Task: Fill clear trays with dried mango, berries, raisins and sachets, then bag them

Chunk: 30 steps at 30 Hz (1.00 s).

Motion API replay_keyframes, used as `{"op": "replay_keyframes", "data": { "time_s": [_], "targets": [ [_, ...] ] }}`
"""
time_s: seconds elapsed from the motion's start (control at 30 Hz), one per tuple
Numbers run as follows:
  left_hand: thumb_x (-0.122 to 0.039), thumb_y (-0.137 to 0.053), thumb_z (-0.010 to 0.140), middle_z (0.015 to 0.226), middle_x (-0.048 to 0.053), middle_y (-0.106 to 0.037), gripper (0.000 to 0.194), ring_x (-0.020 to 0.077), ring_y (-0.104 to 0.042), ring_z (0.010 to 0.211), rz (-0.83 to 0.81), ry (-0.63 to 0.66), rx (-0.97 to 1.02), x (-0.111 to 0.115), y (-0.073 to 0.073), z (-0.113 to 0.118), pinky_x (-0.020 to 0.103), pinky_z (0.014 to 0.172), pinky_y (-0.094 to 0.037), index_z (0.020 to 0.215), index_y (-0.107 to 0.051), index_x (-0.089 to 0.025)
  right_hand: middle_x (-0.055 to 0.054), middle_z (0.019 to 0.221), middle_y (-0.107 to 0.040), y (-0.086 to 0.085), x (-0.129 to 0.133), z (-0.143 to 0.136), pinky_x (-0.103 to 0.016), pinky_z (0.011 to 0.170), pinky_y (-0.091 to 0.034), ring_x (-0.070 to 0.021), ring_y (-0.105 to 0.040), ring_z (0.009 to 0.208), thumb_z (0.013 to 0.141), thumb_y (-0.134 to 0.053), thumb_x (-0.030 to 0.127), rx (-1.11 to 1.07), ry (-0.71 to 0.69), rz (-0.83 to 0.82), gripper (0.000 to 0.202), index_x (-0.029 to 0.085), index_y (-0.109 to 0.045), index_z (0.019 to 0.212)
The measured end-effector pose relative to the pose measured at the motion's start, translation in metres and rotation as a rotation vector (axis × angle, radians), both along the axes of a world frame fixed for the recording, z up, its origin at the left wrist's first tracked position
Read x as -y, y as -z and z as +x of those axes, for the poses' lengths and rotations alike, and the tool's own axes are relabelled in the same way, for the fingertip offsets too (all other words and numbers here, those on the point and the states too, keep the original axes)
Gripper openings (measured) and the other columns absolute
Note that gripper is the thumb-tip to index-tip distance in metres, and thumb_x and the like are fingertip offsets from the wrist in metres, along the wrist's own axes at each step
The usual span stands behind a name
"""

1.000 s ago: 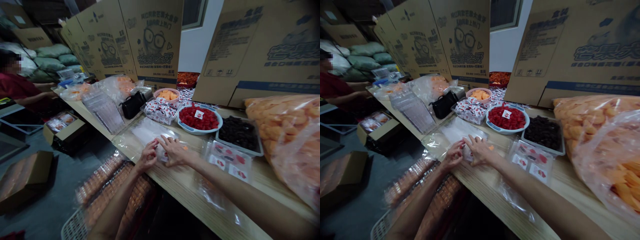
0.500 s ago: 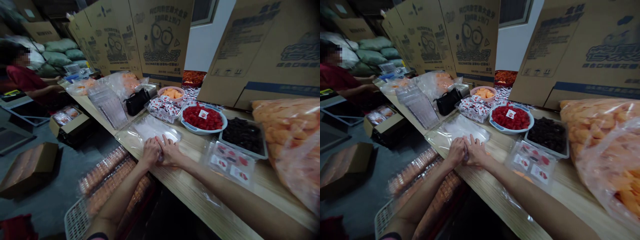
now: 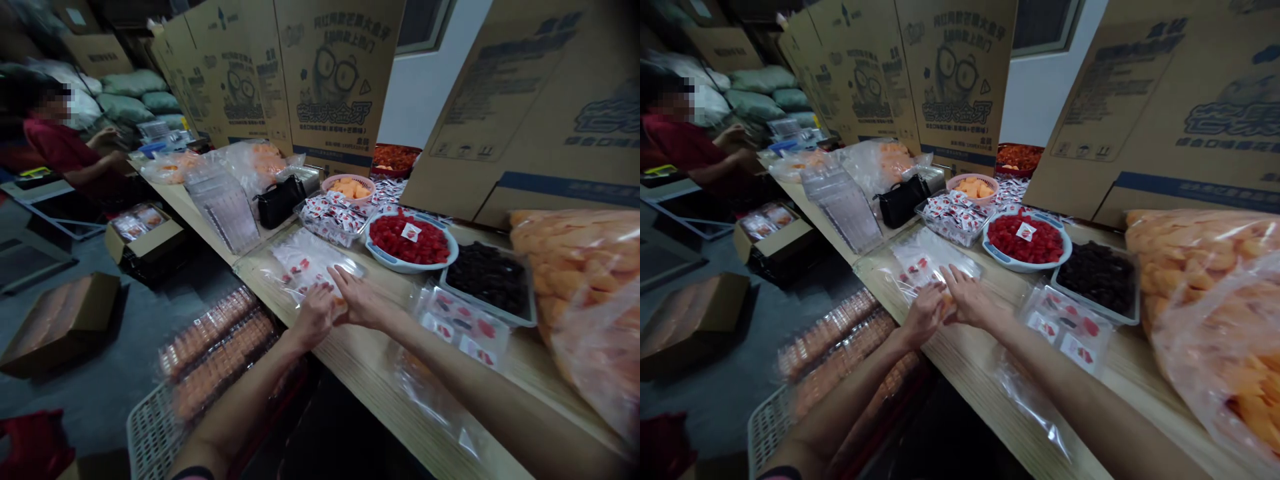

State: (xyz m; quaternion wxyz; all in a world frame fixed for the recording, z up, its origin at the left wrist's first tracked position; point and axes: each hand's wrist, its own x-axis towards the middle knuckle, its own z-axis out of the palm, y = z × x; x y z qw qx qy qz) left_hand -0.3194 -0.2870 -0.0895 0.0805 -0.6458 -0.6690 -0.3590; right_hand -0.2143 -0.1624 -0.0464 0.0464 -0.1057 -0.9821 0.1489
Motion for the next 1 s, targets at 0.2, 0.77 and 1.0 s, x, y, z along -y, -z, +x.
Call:
{"op": "replay_keyframes", "data": {
  "time_s": [0.2,0.77,1.0],
  "targets": [
    [-0.011,-0.040,0.088,0.098,0.013,-0.068,0.022,0.0212,-0.063,0.100,0.173,0.104,0.087,0.015,-0.051,0.027,0.039,0.092,-0.051,0.101,-0.058,-0.015,-0.019,0.148,-0.029,-0.024,0.016,0.008,-0.040,0.097,-0.042,-0.0295,-0.048,0.122,0.075,-0.065,0.021,-0.116,0.027,-0.211,0.072,0.019,-0.036,0.141],
    [-0.009,-0.043,0.085,0.102,0.015,-0.068,0.014,0.0203,-0.060,0.108,0.116,0.898,0.128,-0.018,-0.045,0.144,0.043,0.102,-0.041,0.090,-0.055,-0.015,-0.015,0.138,-0.034,0.015,0.092,0.191,-0.050,0.087,-0.043,-0.0345,-0.044,0.106,0.079,-0.048,0.024,-0.315,0.938,0.117,0.065,0.023,-0.033,0.143],
    [-0.036,-0.055,0.083,0.112,0.018,-0.063,0.023,0.0276,-0.057,0.111,0.086,0.391,0.271,-0.020,-0.037,0.079,0.047,0.099,-0.042,0.096,-0.053,-0.016,-0.019,0.141,-0.034,0.006,0.099,0.183,-0.054,0.080,-0.044,-0.0414,-0.043,0.108,0.081,-0.055,0.041,-0.131,1.008,0.136,0.073,0.023,-0.025,0.145]
  ]
}}
